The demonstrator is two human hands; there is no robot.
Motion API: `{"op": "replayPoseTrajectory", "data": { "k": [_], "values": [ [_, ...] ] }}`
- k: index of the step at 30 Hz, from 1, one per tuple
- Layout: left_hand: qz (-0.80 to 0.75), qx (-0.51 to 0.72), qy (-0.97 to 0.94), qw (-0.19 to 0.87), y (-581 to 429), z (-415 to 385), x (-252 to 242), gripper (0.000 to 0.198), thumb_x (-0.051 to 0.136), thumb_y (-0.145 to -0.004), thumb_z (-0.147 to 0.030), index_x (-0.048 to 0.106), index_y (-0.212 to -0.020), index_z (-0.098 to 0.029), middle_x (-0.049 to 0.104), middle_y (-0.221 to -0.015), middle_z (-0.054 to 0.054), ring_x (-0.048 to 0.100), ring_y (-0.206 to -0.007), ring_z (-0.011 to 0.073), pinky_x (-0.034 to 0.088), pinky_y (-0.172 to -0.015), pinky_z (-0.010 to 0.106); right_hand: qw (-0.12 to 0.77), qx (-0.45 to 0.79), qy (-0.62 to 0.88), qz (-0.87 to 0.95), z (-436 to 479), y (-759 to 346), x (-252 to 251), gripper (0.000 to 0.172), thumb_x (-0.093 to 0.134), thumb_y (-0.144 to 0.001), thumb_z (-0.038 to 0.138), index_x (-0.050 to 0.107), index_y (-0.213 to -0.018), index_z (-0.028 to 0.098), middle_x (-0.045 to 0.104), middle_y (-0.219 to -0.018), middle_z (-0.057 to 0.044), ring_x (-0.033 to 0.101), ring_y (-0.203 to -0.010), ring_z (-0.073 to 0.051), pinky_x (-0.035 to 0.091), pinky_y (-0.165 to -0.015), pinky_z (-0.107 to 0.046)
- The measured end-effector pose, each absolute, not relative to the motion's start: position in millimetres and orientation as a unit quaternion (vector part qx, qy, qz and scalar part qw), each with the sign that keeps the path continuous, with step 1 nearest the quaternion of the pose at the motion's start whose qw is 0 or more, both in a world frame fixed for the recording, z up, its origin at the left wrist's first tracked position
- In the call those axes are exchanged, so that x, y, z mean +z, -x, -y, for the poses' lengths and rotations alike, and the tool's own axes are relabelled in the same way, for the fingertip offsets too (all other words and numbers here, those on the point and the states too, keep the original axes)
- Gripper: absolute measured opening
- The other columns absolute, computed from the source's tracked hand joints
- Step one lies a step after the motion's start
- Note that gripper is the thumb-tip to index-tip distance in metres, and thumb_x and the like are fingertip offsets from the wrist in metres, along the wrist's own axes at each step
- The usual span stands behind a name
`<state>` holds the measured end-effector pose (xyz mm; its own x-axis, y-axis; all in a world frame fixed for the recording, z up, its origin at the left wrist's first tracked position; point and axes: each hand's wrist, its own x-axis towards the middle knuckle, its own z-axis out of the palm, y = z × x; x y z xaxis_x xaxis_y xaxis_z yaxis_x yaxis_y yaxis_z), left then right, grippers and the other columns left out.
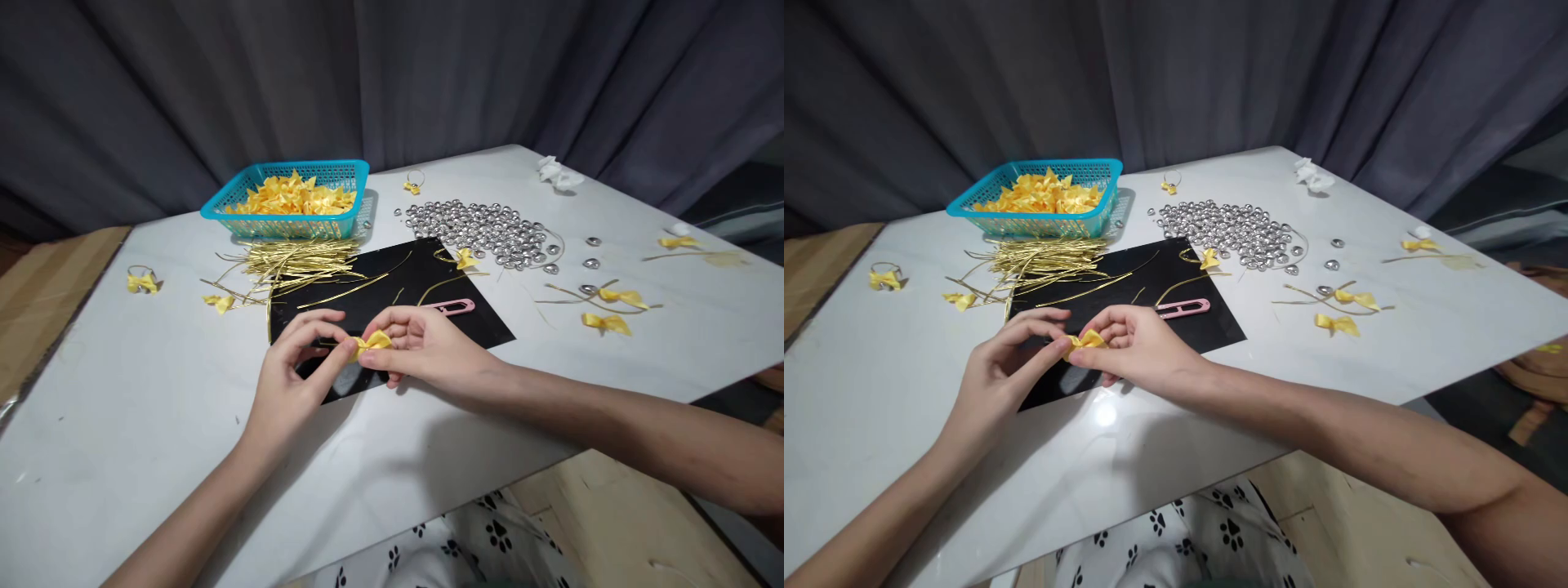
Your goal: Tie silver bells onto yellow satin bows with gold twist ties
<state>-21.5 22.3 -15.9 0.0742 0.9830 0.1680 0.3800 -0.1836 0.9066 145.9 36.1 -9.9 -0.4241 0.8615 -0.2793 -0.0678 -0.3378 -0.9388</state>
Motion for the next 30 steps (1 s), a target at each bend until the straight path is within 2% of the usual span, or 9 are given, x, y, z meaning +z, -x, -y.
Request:
{"op": "replayPoseTrajectory", "data": {
  "k": [4,12,17,19,21,24,26,30],
  "values": [
    [-0.543,0.437,-0.625,0.352,21.3,-20.9,-16.5,0.016,0.062,-0.075,-0.032,0.062,-0.064,-0.020,0.059,-0.104,0.007,0.053,-0.107,0.0235,0.045,-0.081,0.032,0.324,0.690,0.414,0.497,-38.2,-147.1,-13.8,0.020,0.070,-0.069,0.015,0.055,-0.082,0.014,0.057,-0.072,0.002,0.052,-0.057,-0.005,0.052,-0.048,-0.015],
    [-0.547,0.444,-0.583,0.404,17.9,-20.0,-22.7,0.015,0.062,-0.075,-0.032,0.062,-0.065,-0.020,0.058,-0.103,0.006,0.055,-0.102,0.0230,0.045,-0.083,0.032,0.329,0.664,0.408,0.534,-40.3,-148.8,-19.5,0.020,0.066,-0.072,0.014,0.056,-0.089,0.014,0.053,-0.073,0.001,0.051,-0.058,-0.005,0.052,-0.047,-0.015],
    [-0.546,0.433,-0.582,0.418,19.2,-20.6,-21.6,0.017,0.060,-0.078,-0.032,0.060,-0.065,-0.021,0.060,-0.105,0.006,0.054,-0.103,0.0237,0.039,-0.092,0.035,0.329,0.684,0.406,0.509,-38.3,-148.0,-16.3,0.020,0.071,-0.069,0.017,0.057,-0.083,0.014,0.055,-0.067,0.003,0.051,-0.055,-0.005,0.051,-0.049,-0.016],
    [-0.552,0.439,-0.578,0.410,20.3,-21.2,-21.2,0.017,0.060,-0.078,-0.032,0.060,-0.065,-0.021,0.061,-0.108,0.006,0.053,-0.106,0.0247,0.036,-0.095,0.036,0.327,0.703,0.398,0.490,-37.7,-148.0,-14.8,0.016,0.070,-0.072,0.023,0.058,-0.079,0.014,0.057,-0.066,0.003,0.052,-0.053,-0.004,0.050,-0.050,-0.015],
    [-0.558,0.457,-0.565,0.401,21.4,-21.9,-22.0,0.017,0.061,-0.078,-0.032,0.061,-0.065,-0.020,0.062,-0.109,0.005,0.053,-0.108,0.0247,0.036,-0.095,0.036,0.328,0.716,0.393,0.474,-37.4,-148.1,-14.1,0.011,0.064,-0.077,0.024,0.060,-0.078,0.014,0.062,-0.071,0.000,0.055,-0.054,-0.004,0.050,-0.051,-0.015],
    [-0.561,0.471,-0.551,0.399,22.3,-22.9,-24.2,0.017,0.062,-0.077,-0.032,0.063,-0.066,-0.020,0.063,-0.107,0.005,0.054,-0.106,0.0243,0.037,-0.094,0.035,0.347,0.711,0.412,0.452,-37.8,-148.3,-14.6,0.001,0.061,-0.078,0.013,0.060,-0.078,0.013,0.065,-0.073,-0.001,0.057,-0.054,-0.004,0.050,-0.051,-0.015],
    [-0.559,0.465,-0.557,0.402,22.1,-23.3,-24.7,0.017,0.062,-0.077,-0.033,0.064,-0.066,-0.020,0.064,-0.106,0.006,0.055,-0.104,0.0242,0.038,-0.093,0.036,0.364,0.700,0.426,0.442,-38.5,-148.3,-15.3,0.005,0.062,-0.076,0.009,0.060,-0.078,0.013,0.065,-0.069,0.000,0.057,-0.052,-0.004,0.050,-0.050,-0.014],
    [-0.544,0.435,-0.603,0.388,20.9,-22.5,-22.4,0.017,0.062,-0.076,-0.033,0.065,-0.065,-0.020,0.064,-0.100,0.007,0.056,-0.101,0.0245,0.038,-0.092,0.038,0.382,0.691,0.436,0.433,-40.0,-147.9,-16.2,0.002,0.061,-0.078,0.011,0.060,-0.078,0.013,0.063,-0.064,0.001,0.057,-0.050,-0.004,0.049,-0.049,-0.013]
  ]
}}
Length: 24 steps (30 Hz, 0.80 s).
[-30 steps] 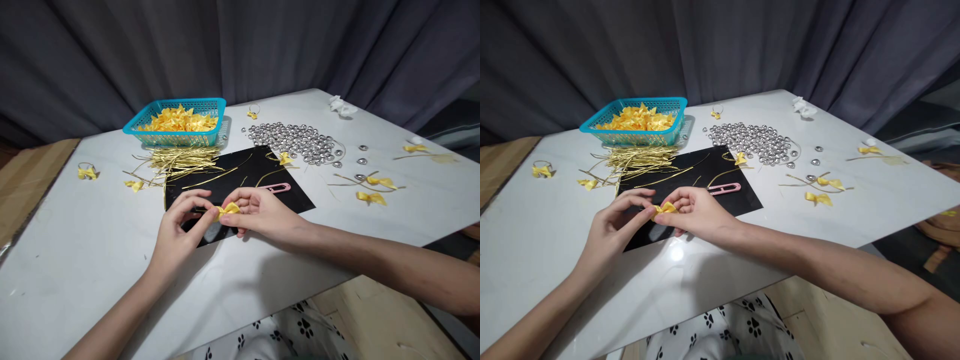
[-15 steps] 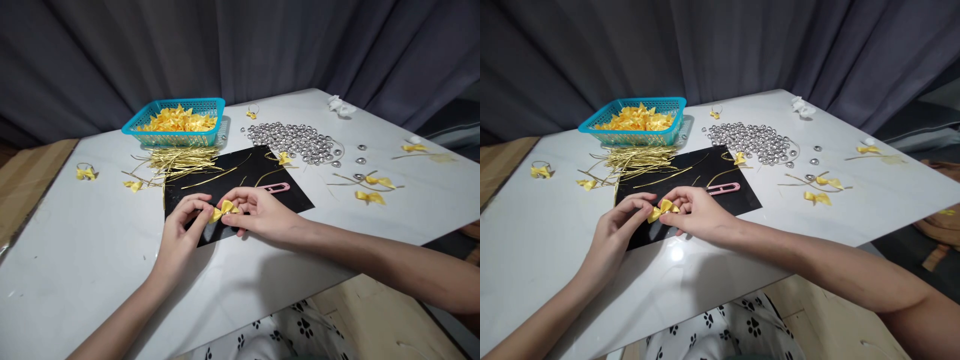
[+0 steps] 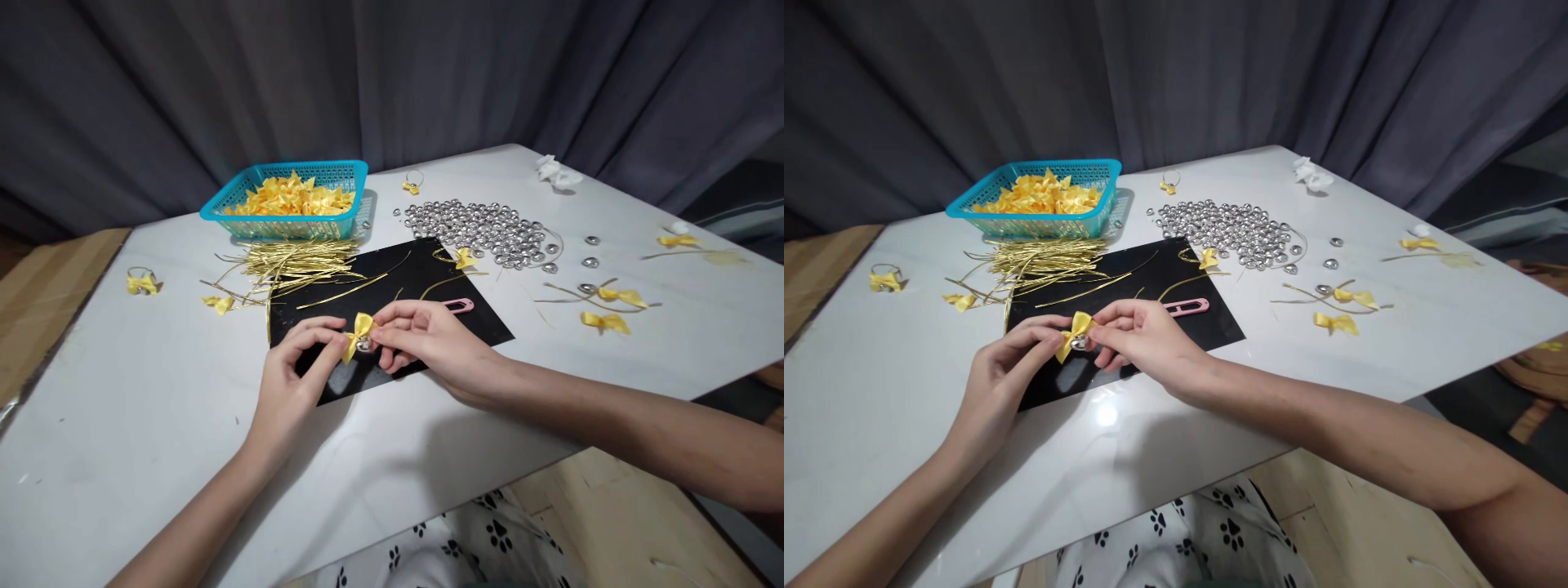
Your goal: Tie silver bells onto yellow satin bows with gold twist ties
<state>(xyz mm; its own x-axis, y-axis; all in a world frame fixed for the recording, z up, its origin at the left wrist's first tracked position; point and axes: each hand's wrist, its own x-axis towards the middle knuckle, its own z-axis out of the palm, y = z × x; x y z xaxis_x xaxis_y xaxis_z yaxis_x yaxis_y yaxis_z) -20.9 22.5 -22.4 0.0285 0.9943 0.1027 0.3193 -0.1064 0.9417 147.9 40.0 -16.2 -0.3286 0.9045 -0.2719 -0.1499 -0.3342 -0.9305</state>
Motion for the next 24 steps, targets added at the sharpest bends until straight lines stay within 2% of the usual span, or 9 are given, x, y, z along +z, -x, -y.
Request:
{"op": "replayPoseTrajectory", "data": {
  "k": [6,10,18,21,24],
  "values": [
    [-0.538,0.423,-0.617,0.387,20,-22,-21,0.014,0.066,-0.072,-0.034,0.067,-0.068,-0.020,0.065,-0.096,0.007,0.058,-0.095,0.0241,0.039,-0.090,0.041,0.371,0.686,0.443,0.442,-41,-147,-18,0.003,0.063,-0.078,0.012,0.060,-0.079,0.012,0.063,-0.067,0.000,0.055,-0.049,-0.003,0.050,-0.049,-0.014],
    [-0.538,0.424,-0.612,0.395,21,-23,-22,0.013,0.066,-0.072,-0.032,0.067,-0.066,-0.021,0.065,-0.094,0.007,0.058,-0.094,0.0241,0.039,-0.091,0.041,0.368,0.695,0.418,0.456,-40,-148,-19,0.014,0.070,-0.072,0.021,0.060,-0.079,0.014,0.061,-0.065,0.002,0.055,-0.049,-0.004,0.050,-0.048,-0.015],
    [-0.522,0.400,-0.644,0.391,26,-28,-23,0.023,0.054,-0.078,-0.031,0.061,-0.060,-0.019,0.064,-0.094,0.008,0.056,-0.094,0.0250,0.037,-0.089,0.039,0.328,0.678,0.431,0.496,-45,-149,-23,0.016,0.066,-0.076,0.027,0.061,-0.075,0.012,0.062,-0.067,0.000,0.053,-0.048,-0.003,0.047,-0.046,-0.015],
    [-0.520,0.383,-0.668,0.370,27,-30,-24,0.019,0.055,-0.077,-0.029,0.064,-0.063,-0.018,0.064,-0.094,0.008,0.056,-0.093,0.0243,0.037,-0.089,0.038,0.324,0.662,0.434,0.519,-48,-148,-26,0.017,0.061,-0.081,0.029,0.061,-0.076,0.013,0.056,-0.053,0.003,0.050,-0.044,-0.005,0.045,-0.042,-0.015],
    [-0.521,0.390,-0.668,0.362,27,-30,-26,0.018,0.057,-0.076,-0.028,0.066,-0.065,-0.018,0.064,-0.092,0.008,0.056,-0.090,0.0230,0.038,-0.086,0.037,0.325,0.644,0.441,0.534,-50,-147,-28,0.012,0.061,-0.080,0.023,0.061,-0.074,0.013,0.046,-0.040,0.008,0.045,-0.038,-0.004,0.043,-0.041,-0.013]
  ]
}}
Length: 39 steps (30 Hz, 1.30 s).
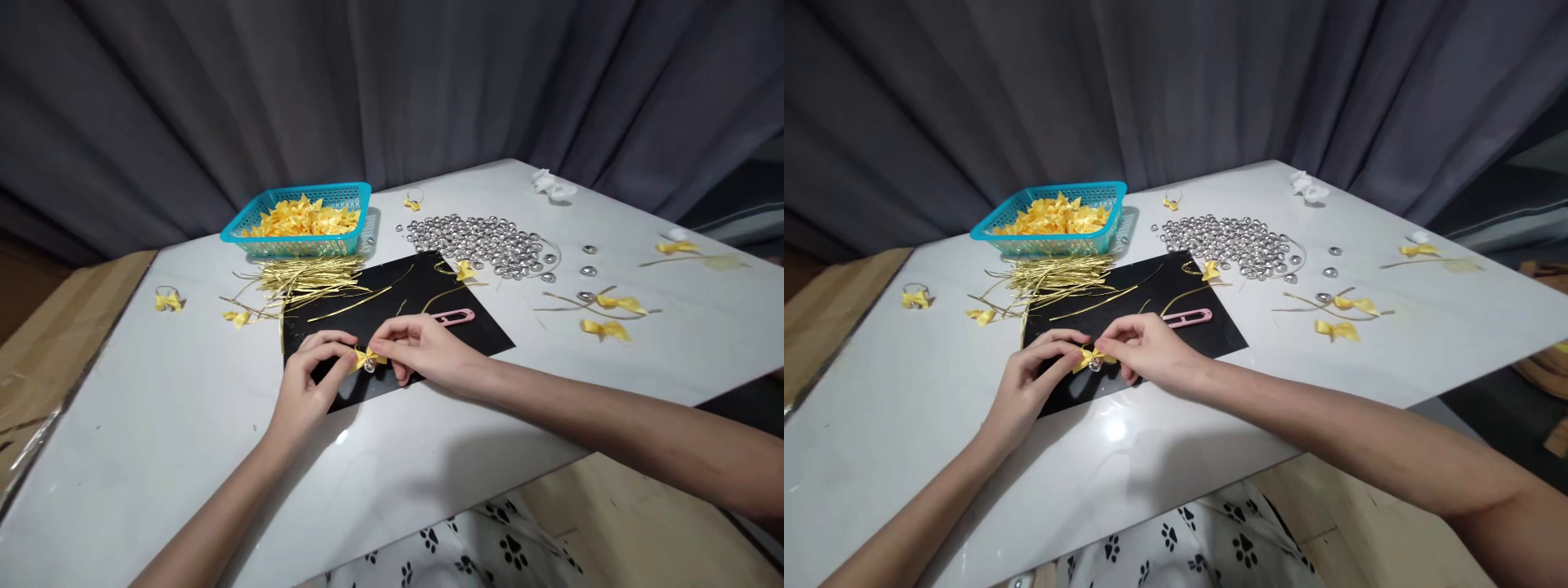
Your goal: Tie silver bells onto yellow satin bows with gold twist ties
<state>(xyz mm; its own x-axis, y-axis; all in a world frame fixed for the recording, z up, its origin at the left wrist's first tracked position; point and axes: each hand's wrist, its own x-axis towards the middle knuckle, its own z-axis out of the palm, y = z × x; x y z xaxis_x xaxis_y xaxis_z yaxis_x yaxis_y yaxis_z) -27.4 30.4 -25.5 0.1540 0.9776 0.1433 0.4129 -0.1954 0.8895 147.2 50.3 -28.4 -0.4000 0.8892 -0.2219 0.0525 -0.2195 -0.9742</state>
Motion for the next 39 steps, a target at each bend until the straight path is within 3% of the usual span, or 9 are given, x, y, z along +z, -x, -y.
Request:
{"op": "replayPoseTrajectory", "data": {
  "k": [5,9,12,16,23,28,32,37,39],
  "values": [
    [-0.528,0.431,-0.647,0.342,25,-29,-27,0.021,0.054,-0.081,-0.028,0.064,-0.065,-0.018,0.064,-0.082,0.006,0.056,-0.084,0.0198,0.040,-0.081,0.033,0.334,0.684,0.420,0.495,-49,-146,-28,0.013,0.066,-0.076,0.023,0.061,-0.074,0.012,0.060,-0.057,0.003,0.045,-0.037,-0.002,0.043,-0.038,-0.014],
    [-0.541,0.435,-0.630,0.349,24,-29,-27,0.015,0.063,-0.075,-0.028,0.067,-0.065,-0.018,0.064,-0.083,0.005,0.057,-0.084,0.0184,0.040,-0.081,0.031,0.328,0.724,0.392,0.462,-48,-147,-28,0.019,0.070,-0.073,0.027,0.061,-0.078,0.012,0.066,-0.072,0.000,0.047,-0.039,0.000,0.044,-0.038,-0.013],
    [-0.544,0.462,-0.578,0.397,23,-28,-30,0.011,0.069,-0.070,-0.029,0.070,-0.066,-0.019,0.062,-0.084,0.004,0.057,-0.085,0.0170,0.041,-0.079,0.028,0.317,0.732,0.391,0.459,-45,-145,-29,0.024,0.073,-0.070,0.032,0.060,-0.078,0.013,0.061,-0.060,0.004,0.045,-0.037,-0.001,0.043,-0.036,-0.013],
    [-0.527,0.477,-0.544,0.447,19,-22,-31,0.014,0.065,-0.075,-0.029,0.071,-0.065,-0.021,0.060,-0.086,0.002,0.056,-0.085,0.0152,0.040,-0.078,0.026,0.318,0.734,0.387,0.459,-39,-139,-31,0.022,0.073,-0.068,0.029,0.058,-0.073,0.013,0.048,-0.041,0.009,0.043,-0.033,-0.002,0.041,-0.035,-0.013],
    [-0.534,0.481,-0.562,0.410,18,-17,-32,0.016,0.063,-0.077,-0.027,0.071,-0.066,-0.020,0.060,-0.087,0.003,0.054,-0.087,0.0159,0.040,-0.079,0.026,0.307,0.716,0.416,0.470,-35,-137,-27,0.016,0.059,-0.071,0.010,0.049,-0.059,0.014,0.046,-0.043,0.009,0.044,-0.031,-0.002,0.040,-0.033,-0.012],
    [-0.543,0.493,-0.540,0.412,20,-19,-34,0.014,0.063,-0.078,-0.027,0.068,-0.067,-0.020,0.060,-0.087,0.002,0.055,-0.086,0.0147,0.040,-0.078,0.025,0.286,0.716,0.390,0.504,-38,-141,-27,0.016,0.065,-0.073,0.026,0.055,-0.073,0.014,0.051,-0.054,0.007,0.045,-0.034,-0.002,0.043,-0.033,-0.015],
    [-0.550,0.492,-0.535,0.411,21,-23,-36,0.014,0.062,-0.077,-0.028,0.068,-0.066,-0.019,0.060,-0.085,0.002,0.056,-0.084,0.0150,0.040,-0.078,0.026,0.375,0.660,0.409,0.507,-43,-144,-29,0.016,0.057,-0.081,0.030,0.056,-0.085,0.015,0.058,-0.070,0.003,0.042,-0.038,-0.001,0.046,-0.037,-0.016],
    [-0.577,0.414,-0.628,0.317,30,-35,-36,0.016,0.060,-0.074,-0.029,0.066,-0.063,-0.019,0.064,-0.082,0.004,0.056,-0.084,0.0200,0.039,-0.080,0.033,0.260,0.504,0.478,0.671,-52,-148,-29,0.017,0.049,-0.086,0.025,0.059,-0.083,0.012,0.062,-0.070,0.000,0.043,-0.037,-0.002,0.040,-0.037,-0.017],
    [-0.568,0.371,-0.685,0.265,36,-41,-35,0.016,0.060,-0.073,-0.028,0.065,-0.061,-0.020,0.066,-0.079,0.005,0.056,-0.082,0.0211,0.038,-0.081,0.035,0.257,0.440,0.492,0.706,-61,-150,-25,0.018,0.049,-0.086,0.023,0.062,-0.084,0.011,0.062,-0.068,-0.001,0.045,-0.041,-0.004,0.038,-0.040,-0.018]
  ]
}}
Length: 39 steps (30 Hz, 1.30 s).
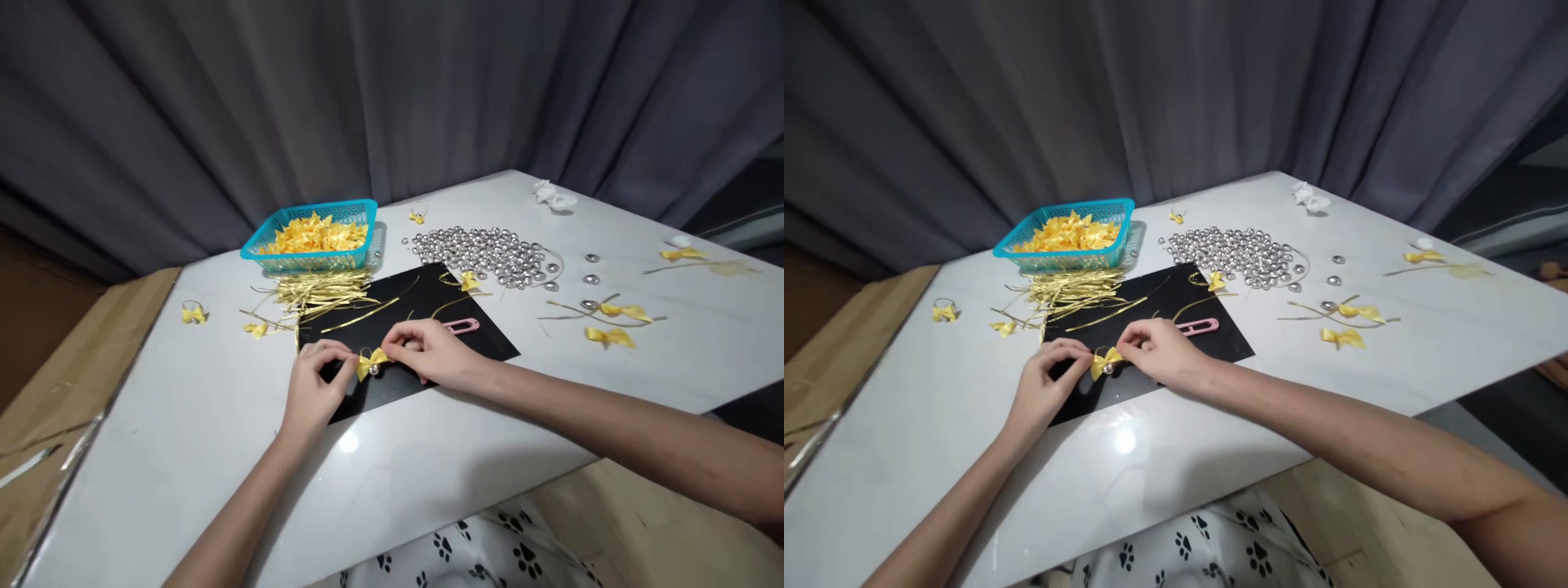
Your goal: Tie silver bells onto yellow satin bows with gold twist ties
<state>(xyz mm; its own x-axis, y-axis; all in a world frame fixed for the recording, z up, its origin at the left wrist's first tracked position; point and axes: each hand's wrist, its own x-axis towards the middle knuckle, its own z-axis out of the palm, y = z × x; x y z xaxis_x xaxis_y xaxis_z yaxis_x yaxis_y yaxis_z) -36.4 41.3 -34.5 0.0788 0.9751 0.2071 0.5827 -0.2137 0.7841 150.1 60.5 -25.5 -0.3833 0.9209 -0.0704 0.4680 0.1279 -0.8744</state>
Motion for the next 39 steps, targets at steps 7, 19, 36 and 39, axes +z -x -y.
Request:
{"op": "replayPoseTrajectory", "data": {
  "k": [7,19,36,39],
  "values": [
    [-0.555,0.364,-0.719,0.208,44,-47,-25,0.014,0.060,-0.069,-0.023,0.062,-0.056,-0.022,0.067,-0.072,0.004,0.055,-0.074,0.0223,0.037,-0.074,0.034,0.227,0.244,0.459,0.823,-117,-143,-16,0.018,0.061,-0.079,0.014,0.064,-0.097,0.014,0.060,-0.106,-0.009,0.057,-0.095,-0.019,0.044,-0.087,-0.035],
    [-0.557,0.503,-0.574,0.328,45,-50,-27,0.020,0.064,-0.073,-0.037,0.068,-0.070,-0.017,0.064,-0.071,0.004,0.051,-0.066,0.0173,0.038,-0.064,0.027,0.194,0.161,0.450,0.857,-97,-116,-3,0.020,0.042,-0.093,0.022,0.058,-0.098,0.012,0.061,-0.102,-0.012,0.056,-0.095,-0.020,0.044,-0.081,-0.035],
    [-0.481,0.586,-0.201,0.620,38,-38,-1,0.010,0.054,-0.081,-0.011,0.063,-0.078,-0.015,0.063,-0.073,0.001,0.057,-0.051,0.0052,0.046,-0.045,0.013,0.345,0.530,0.314,0.708,-75,-132,0,0.017,0.062,-0.077,0.028,0.061,-0.085,0.013,0.066,-0.075,-0.002,0.058,-0.065,-0.009,0.041,-0.058,-0.020],
    [-0.446,0.583,-0.132,0.666,34,-33,11,0.021,0.044,-0.085,-0.004,0.061,-0.076,-0.012,0.064,-0.072,0.002,0.057,-0.049,0.0061,0.048,-0.044,0.015,0.375,0.564,0.319,0.663,-77,-135,2,0.026,0.073,-0.067,0.033,0.063,-0.078,0.013,0.064,-0.070,0.000,0.053,-0.057,-0.007,0.037,-0.049,-0.018]
  ]
}}
